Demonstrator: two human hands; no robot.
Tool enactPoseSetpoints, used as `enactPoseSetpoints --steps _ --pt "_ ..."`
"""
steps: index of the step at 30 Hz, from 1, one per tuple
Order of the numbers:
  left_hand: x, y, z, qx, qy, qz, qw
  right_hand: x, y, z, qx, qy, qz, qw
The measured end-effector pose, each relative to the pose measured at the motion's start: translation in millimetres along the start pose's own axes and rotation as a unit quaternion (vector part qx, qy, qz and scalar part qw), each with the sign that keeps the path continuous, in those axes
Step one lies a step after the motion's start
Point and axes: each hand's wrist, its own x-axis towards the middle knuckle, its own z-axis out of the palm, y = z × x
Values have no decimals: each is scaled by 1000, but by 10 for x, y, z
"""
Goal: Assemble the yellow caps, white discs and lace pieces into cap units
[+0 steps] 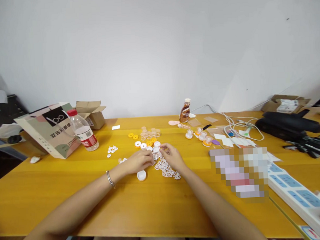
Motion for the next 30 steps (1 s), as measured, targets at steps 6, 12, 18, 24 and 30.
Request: enactPoseSetpoints --steps 6,12,18,24,30 --pt "-194 134 -151 -123 92 -23 988 -92 -124 133 140 -28 43 989" --pt "-349 86 -63 -306 153 -162 926 -166 -199 242 187 -61 64 978" --pt "-282 -8 56 -470 205 -209 833 -233 -197 353 232 -72 127 962" --pt "-282 11 -19 -507 201 -221 809 -254 -217 344 270 -72 165 946" --pt "-291 14 -16 -571 219 -225 759 -253 -201 380 309 -60 180 932"
